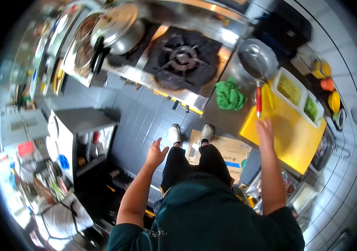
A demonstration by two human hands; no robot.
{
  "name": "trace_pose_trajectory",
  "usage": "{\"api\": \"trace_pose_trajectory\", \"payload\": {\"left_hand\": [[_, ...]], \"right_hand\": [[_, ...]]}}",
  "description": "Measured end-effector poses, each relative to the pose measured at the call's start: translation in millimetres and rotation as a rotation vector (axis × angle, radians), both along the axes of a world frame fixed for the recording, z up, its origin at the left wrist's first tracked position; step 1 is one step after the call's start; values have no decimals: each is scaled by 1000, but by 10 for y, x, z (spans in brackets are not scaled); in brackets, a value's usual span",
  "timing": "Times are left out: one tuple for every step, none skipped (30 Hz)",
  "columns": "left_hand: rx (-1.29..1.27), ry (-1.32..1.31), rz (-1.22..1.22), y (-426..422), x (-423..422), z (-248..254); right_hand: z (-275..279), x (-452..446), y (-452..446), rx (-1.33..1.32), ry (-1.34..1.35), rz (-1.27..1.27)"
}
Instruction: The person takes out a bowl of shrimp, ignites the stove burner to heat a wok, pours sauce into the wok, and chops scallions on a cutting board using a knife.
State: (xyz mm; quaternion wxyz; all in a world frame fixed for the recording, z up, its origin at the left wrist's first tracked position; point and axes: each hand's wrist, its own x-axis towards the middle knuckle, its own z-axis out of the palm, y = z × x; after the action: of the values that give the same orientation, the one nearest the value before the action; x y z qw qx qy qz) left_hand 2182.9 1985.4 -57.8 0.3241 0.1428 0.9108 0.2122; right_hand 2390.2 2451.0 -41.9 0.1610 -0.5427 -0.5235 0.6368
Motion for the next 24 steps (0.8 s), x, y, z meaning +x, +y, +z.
{"api": "trace_pose_trajectory", "payload": {"left_hand": [[-42, -61, 26, -129, 105, -46], [-61, -98, 39, -298, 244, -148], [-77, -134, 50, -447, 387, -239], [-127, -216, 33, -542, 483, -242], [-188, -311, 20, -658, 616, -317], [-243, -406, 3, -783, 775, -444], [-294, -502, -20, -914, 929, -567], [-291, -533, -16, -1052, 1092, -689], [-287, -564, -12, -1199, 1264, -806], [-282, -598, -11, -1328, 1398, -874], [-253, -622, 40, -1456, 1490, -905], [-225, -648, 89, -1581, 1580, -922], [-195, -672, 137, -1697, 1662, -939], [-182, -668, 184, -1818, 1726, -926], [-169, -660, 227, -1945, 1742, -887], [-155, -648, 269, -2063, 1713, -851], [-147, -659, 318, -2211, 1655, -801], [-141, -673, 369, -2333, 1629, -731], [-134, -689, 416, -2435, 1620, -698], [-130, -721, 427, -2572, 1636, -725], [-125, -709, 444, -2683, 1694, -740], [-121, -696, 459, -2761, 1780, -741], [-118, -683, 470, -2831, 1835, -744], [-115, -704, 481, -2898, 1853, -717]], "right_hand": [[226, 163, -239, 95, -40, 5], [529, 246, -497, 128, -151, 31], [528, 477, -701, 211, -223, 122], [490, 686, -871, 155, -267, 309], [419, 826, -1004, 99, -311, 494], [303, 885, -1225, 61, -235, 550], [219, 838, -1482, 20, -162, 601], [244, 633, -1665, 224, -137, 864], [295, 385, -1839, 432, -101, 1124], [364, 86, -1999, 463, -100, 1226], [429, -258, -2182, 495, -102, 1325], [432, -558, -2338, 524, -105, 1423], [361, -798, -2459, 462, -161, 1443], [288, -1047, -2605, 407, -219, 1459], [343, -1387, -2823, 278, -297, 1429], [396, -1712, -3040, 155, -374, 1389], [199, -1903, -3199, 363, -310, 1483], [-137, -2006, -3275, 568, -239, 1573], [-392, -2132, -3364, 773, -161, 1654], [-549, -2319, -3515, 776, -194, 1653], [-687, -2511, -3670, 779, -230, 1649], [-829, -2685, -3796, 782, -267, 1641], [-1009, -2842, -3919, 508, -336, 1511], [-1127, -3030, -4061, 281, -426, 1394]]}}
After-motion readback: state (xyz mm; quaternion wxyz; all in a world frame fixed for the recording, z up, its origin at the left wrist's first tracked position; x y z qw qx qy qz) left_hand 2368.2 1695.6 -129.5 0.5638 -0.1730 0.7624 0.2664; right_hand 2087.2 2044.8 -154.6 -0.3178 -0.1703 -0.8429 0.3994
